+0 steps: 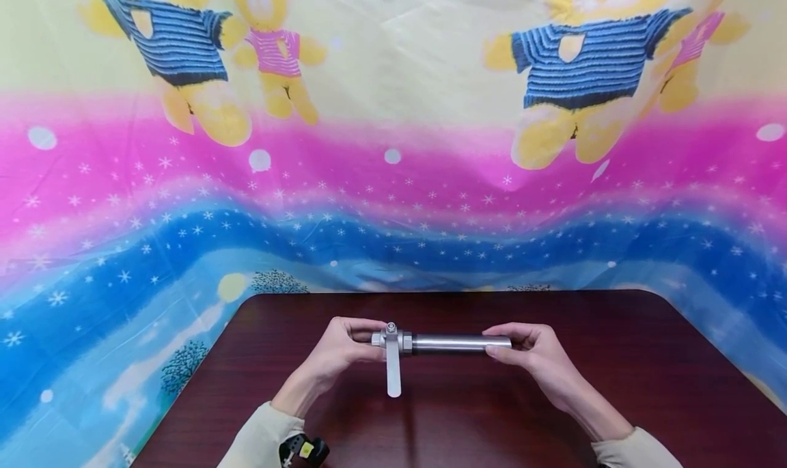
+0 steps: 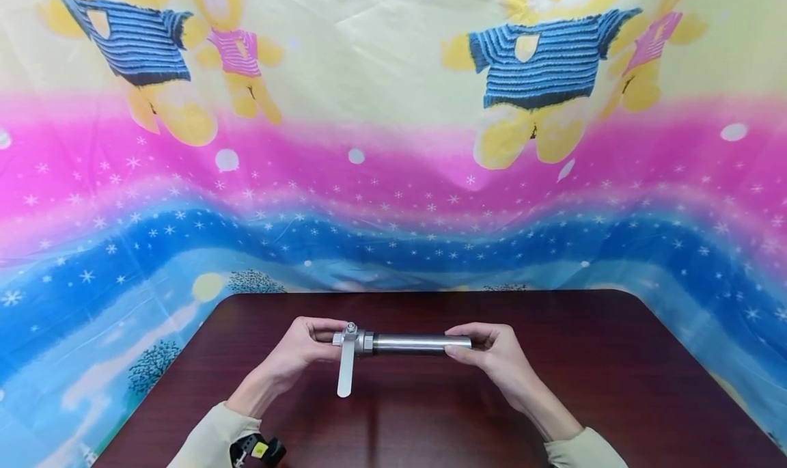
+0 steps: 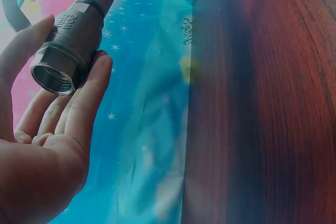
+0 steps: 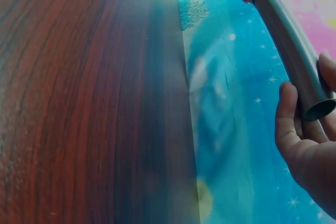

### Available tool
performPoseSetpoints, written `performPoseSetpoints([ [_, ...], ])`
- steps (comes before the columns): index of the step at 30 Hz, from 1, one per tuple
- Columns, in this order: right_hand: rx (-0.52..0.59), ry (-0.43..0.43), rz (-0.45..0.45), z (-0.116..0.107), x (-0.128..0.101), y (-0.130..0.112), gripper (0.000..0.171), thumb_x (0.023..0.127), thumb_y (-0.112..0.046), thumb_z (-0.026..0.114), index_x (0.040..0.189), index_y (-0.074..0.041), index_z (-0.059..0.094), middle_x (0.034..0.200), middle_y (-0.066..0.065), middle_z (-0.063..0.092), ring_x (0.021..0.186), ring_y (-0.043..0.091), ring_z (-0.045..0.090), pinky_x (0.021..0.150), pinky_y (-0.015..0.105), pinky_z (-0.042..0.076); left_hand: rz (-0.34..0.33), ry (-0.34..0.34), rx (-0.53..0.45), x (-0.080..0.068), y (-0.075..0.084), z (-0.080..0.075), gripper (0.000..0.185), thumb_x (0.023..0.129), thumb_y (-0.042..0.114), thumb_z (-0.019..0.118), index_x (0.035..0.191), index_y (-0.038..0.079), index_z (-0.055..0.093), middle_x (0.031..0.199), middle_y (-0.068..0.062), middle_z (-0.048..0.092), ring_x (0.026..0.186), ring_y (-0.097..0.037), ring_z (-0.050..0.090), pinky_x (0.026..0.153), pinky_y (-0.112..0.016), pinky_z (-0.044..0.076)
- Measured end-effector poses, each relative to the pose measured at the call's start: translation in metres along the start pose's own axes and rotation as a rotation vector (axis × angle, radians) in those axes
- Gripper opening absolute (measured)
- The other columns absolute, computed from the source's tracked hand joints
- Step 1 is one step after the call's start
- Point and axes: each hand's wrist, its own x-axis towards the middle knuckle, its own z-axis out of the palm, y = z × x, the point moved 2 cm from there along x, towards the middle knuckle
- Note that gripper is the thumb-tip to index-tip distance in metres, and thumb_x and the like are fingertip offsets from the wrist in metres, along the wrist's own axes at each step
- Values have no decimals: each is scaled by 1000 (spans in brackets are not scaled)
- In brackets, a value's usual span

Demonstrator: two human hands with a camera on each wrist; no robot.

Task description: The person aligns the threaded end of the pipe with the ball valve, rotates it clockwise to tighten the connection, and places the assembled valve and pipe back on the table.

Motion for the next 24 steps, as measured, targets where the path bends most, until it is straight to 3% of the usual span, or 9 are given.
performPoseSetpoints([
  [10, 10, 31, 11, 6, 3, -4, 36, 94, -6, 78, 125, 11, 70, 97, 12, 76, 81, 26, 75, 76, 38, 62, -17, 4, -30, 0, -4, -2, 51, 80, -9, 81, 129, -12, 68, 108, -21, 77, 93, -19, 76, 81, -36, 62],
  [16, 41, 60, 32, 9, 4, -3, 38, 96, -9, 77, 126, 13, 68, 97, 13, 77, 81, 30, 77, 78, 39, 62, -27, 26, -49, 2, -5, -3, 50, 83, -7, 80, 130, -13, 67, 108, -20, 77, 90, -20, 76, 86, -45, 61],
  [20, 73, 16, 54, 8, 3, -1, 43, 96, -7, 77, 133, 13, 64, 104, 14, 77, 86, 28, 77, 83, 36, 61, -34, 26, -52, 2, -5, -5, 49, 84, -6, 80, 131, -12, 67, 108, -19, 77, 91, -19, 76, 89, -48, 59],
  [24, 77, -58, 66, 7, -1, 0, 51, 93, -4, 79, 139, 10, 61, 113, 14, 75, 92, 24, 76, 86, 35, 59, -32, 22, -58, 0, -7, -8, 49, 85, -6, 79, 131, -14, 66, 109, -20, 77, 90, -19, 76, 85, -41, 61],
])
